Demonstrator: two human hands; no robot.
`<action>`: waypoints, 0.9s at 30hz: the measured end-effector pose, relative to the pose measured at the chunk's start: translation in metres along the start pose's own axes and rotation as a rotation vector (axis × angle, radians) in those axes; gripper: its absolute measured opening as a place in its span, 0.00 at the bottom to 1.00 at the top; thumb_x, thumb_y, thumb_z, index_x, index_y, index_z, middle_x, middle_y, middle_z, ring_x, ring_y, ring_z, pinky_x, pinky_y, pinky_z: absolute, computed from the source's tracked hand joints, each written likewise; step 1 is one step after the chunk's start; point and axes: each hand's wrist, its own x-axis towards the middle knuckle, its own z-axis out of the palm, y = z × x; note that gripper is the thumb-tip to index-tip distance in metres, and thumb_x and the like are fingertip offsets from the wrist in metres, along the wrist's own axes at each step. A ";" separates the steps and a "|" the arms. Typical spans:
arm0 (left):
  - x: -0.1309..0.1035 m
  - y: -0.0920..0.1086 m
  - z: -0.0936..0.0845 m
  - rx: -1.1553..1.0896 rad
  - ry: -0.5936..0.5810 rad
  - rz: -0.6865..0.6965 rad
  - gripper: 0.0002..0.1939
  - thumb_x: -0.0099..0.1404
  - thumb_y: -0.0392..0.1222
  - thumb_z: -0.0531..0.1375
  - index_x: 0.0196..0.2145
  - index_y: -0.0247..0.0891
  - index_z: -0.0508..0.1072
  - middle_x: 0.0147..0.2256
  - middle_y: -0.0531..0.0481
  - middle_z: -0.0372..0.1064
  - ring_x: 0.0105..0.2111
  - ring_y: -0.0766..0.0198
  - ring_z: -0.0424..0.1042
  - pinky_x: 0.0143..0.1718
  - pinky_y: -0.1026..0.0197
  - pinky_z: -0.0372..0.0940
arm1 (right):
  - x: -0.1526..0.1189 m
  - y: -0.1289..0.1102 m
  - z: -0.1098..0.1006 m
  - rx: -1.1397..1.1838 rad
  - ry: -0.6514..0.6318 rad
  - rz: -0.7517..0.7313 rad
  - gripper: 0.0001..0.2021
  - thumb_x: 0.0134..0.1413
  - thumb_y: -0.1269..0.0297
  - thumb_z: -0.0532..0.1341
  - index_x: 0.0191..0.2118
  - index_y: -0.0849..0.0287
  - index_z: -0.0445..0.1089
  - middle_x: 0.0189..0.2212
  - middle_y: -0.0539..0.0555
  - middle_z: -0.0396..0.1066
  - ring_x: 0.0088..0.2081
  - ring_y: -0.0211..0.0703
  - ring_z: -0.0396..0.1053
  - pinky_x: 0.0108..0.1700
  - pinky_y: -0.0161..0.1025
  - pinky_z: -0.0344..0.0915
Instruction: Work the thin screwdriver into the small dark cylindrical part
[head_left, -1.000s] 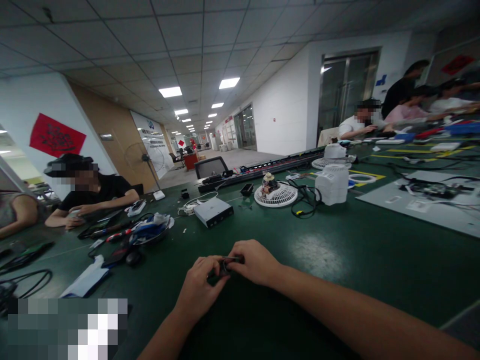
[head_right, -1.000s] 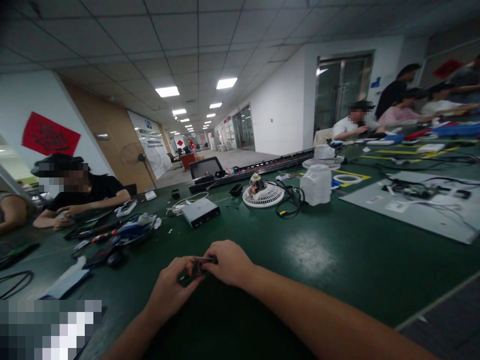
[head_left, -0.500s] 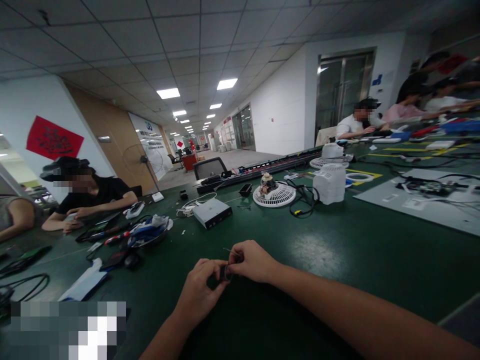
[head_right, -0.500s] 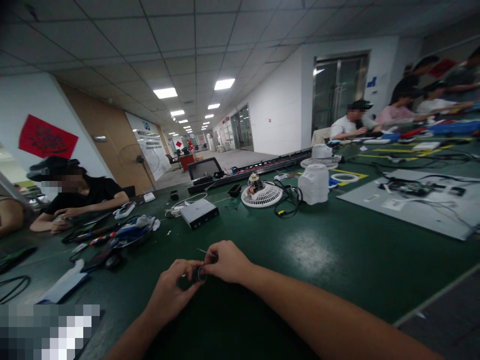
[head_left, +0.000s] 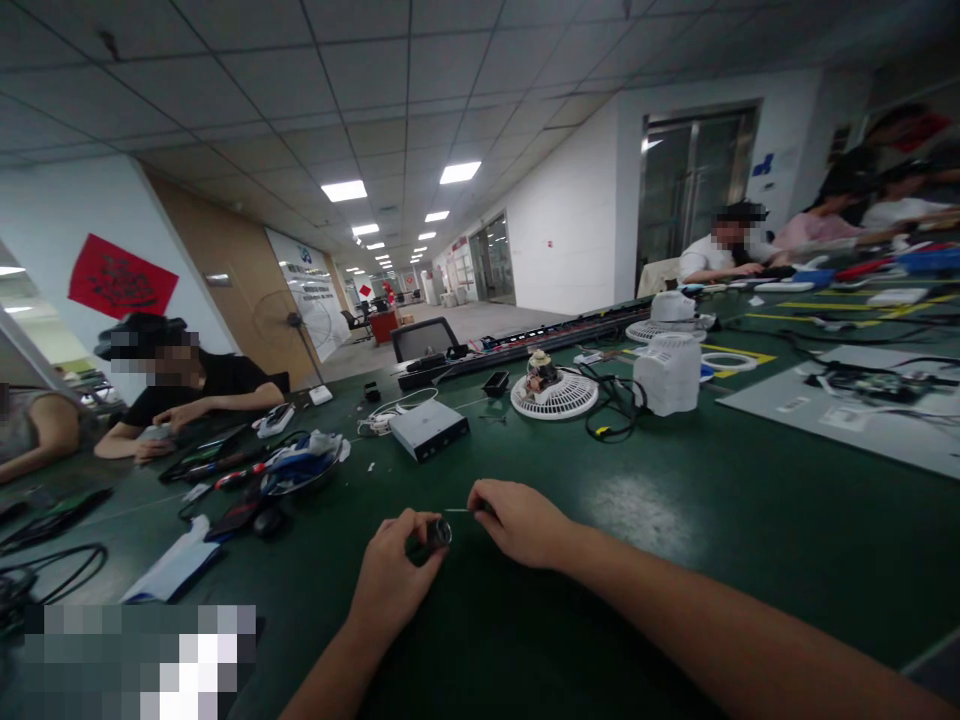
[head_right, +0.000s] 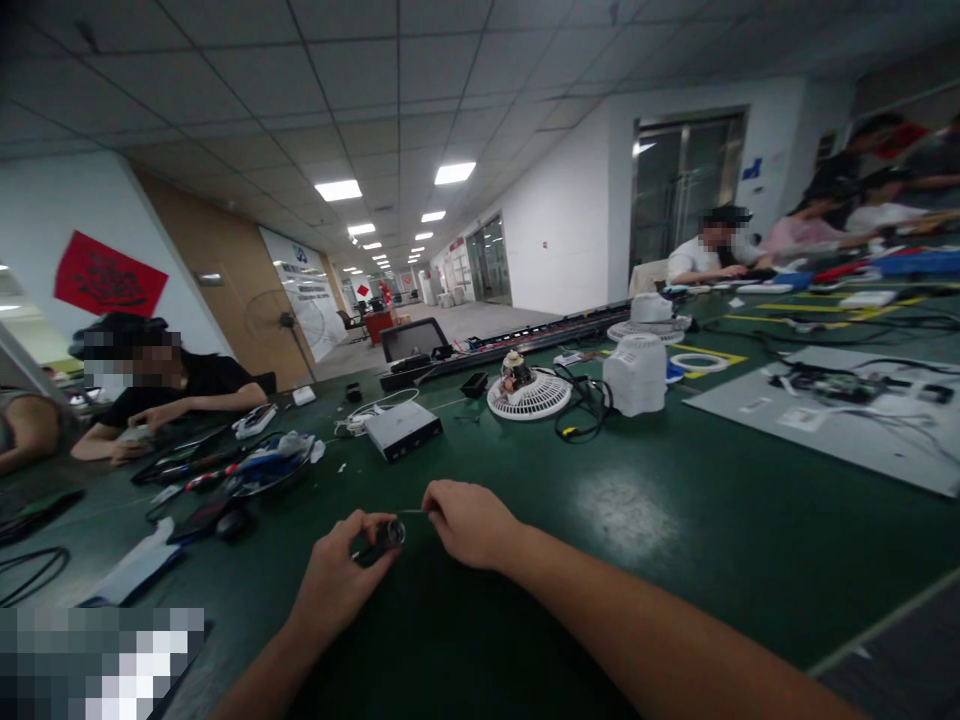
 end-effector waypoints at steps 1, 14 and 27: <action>0.000 -0.001 0.000 -0.001 0.004 -0.014 0.12 0.57 0.36 0.63 0.27 0.41 0.61 0.42 0.50 0.77 0.42 0.55 0.74 0.41 0.52 0.68 | -0.001 0.001 -0.003 -0.053 -0.027 -0.029 0.08 0.56 0.70 0.57 0.40 0.58 0.72 0.39 0.55 0.73 0.40 0.44 0.69 0.41 0.38 0.61; -0.002 0.002 0.000 -0.025 -0.053 0.014 0.10 0.55 0.33 0.62 0.28 0.42 0.63 0.42 0.51 0.77 0.41 0.55 0.73 0.40 0.53 0.67 | -0.002 0.002 -0.006 -0.209 -0.099 -0.165 0.12 0.56 0.66 0.58 0.42 0.52 0.77 0.37 0.53 0.75 0.38 0.45 0.71 0.40 0.38 0.61; -0.001 0.003 0.000 -0.011 -0.081 0.005 0.09 0.56 0.33 0.62 0.28 0.42 0.63 0.41 0.50 0.77 0.42 0.55 0.73 0.40 0.53 0.67 | -0.003 -0.003 -0.004 -0.232 -0.148 -0.084 0.12 0.54 0.63 0.58 0.40 0.50 0.77 0.31 0.52 0.77 0.32 0.45 0.72 0.33 0.38 0.60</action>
